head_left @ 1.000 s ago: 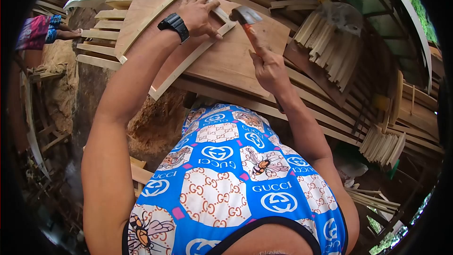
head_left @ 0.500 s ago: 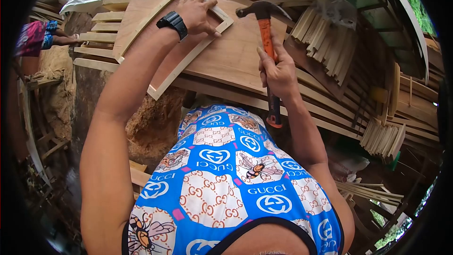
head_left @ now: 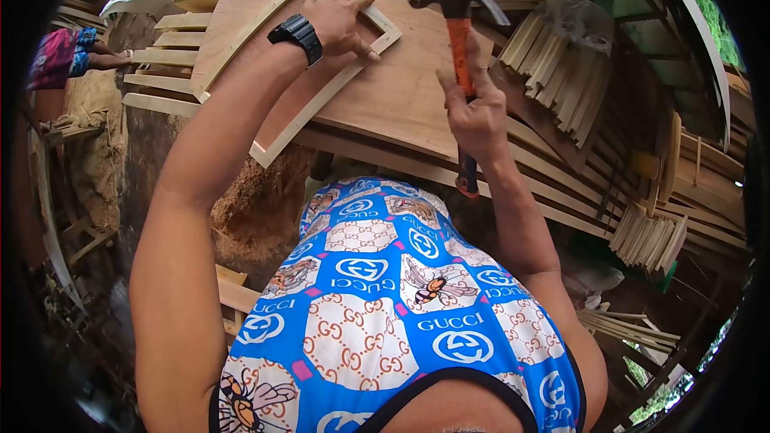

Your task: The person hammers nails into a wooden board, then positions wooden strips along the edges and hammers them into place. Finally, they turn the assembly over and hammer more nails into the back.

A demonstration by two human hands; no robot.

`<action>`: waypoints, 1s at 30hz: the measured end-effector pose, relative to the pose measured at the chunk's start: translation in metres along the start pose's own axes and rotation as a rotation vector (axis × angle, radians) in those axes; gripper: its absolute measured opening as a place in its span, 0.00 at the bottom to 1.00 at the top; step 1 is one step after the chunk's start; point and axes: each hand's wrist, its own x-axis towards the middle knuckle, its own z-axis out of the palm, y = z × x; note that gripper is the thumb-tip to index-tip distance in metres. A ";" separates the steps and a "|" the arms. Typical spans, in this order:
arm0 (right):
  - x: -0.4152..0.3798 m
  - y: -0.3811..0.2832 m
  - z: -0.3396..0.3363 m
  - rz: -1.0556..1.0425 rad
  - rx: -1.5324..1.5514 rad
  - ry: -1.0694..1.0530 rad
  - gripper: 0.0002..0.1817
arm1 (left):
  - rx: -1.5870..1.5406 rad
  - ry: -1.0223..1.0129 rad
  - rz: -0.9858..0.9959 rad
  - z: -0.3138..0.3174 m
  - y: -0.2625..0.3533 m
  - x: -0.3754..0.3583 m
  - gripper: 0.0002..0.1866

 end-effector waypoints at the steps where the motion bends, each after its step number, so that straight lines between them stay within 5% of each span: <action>1: -0.001 0.008 0.005 -0.024 -0.125 -0.026 0.38 | 0.002 -0.001 0.002 0.002 -0.001 0.001 0.63; 4: 0.002 0.019 0.006 -0.307 -0.162 -0.104 0.41 | 0.017 0.003 -0.002 -0.001 -0.004 0.006 0.64; 7: -0.004 0.009 0.002 -0.346 -0.192 -0.120 0.42 | 0.000 -0.010 -0.008 0.001 -0.001 0.003 0.65; 9: -0.009 0.011 0.011 -0.412 -0.169 0.086 0.43 | 0.006 -0.003 0.007 0.000 -0.001 0.000 0.65; 13: 0.015 0.037 0.009 -0.472 -0.349 -0.037 0.41 | 0.024 -0.033 0.008 -0.001 -0.001 0.004 0.64; 15: 0.008 0.014 -0.002 -0.238 -0.341 -0.114 0.40 | 0.017 -0.020 0.024 0.005 -0.001 -0.001 0.63; 19: 0.010 -0.008 -0.011 -0.129 -0.323 -0.092 0.38 | 0.056 0.015 0.051 0.002 -0.003 -0.006 0.63; 25: 0.025 -0.053 -0.028 -0.036 -0.329 -0.325 0.37 | 0.054 -0.002 0.054 0.004 -0.003 -0.011 0.63; 30: 0.044 -0.085 -0.034 -0.174 -0.366 -0.257 0.36 | -0.010 0.007 0.040 0.005 -0.006 -0.013 0.64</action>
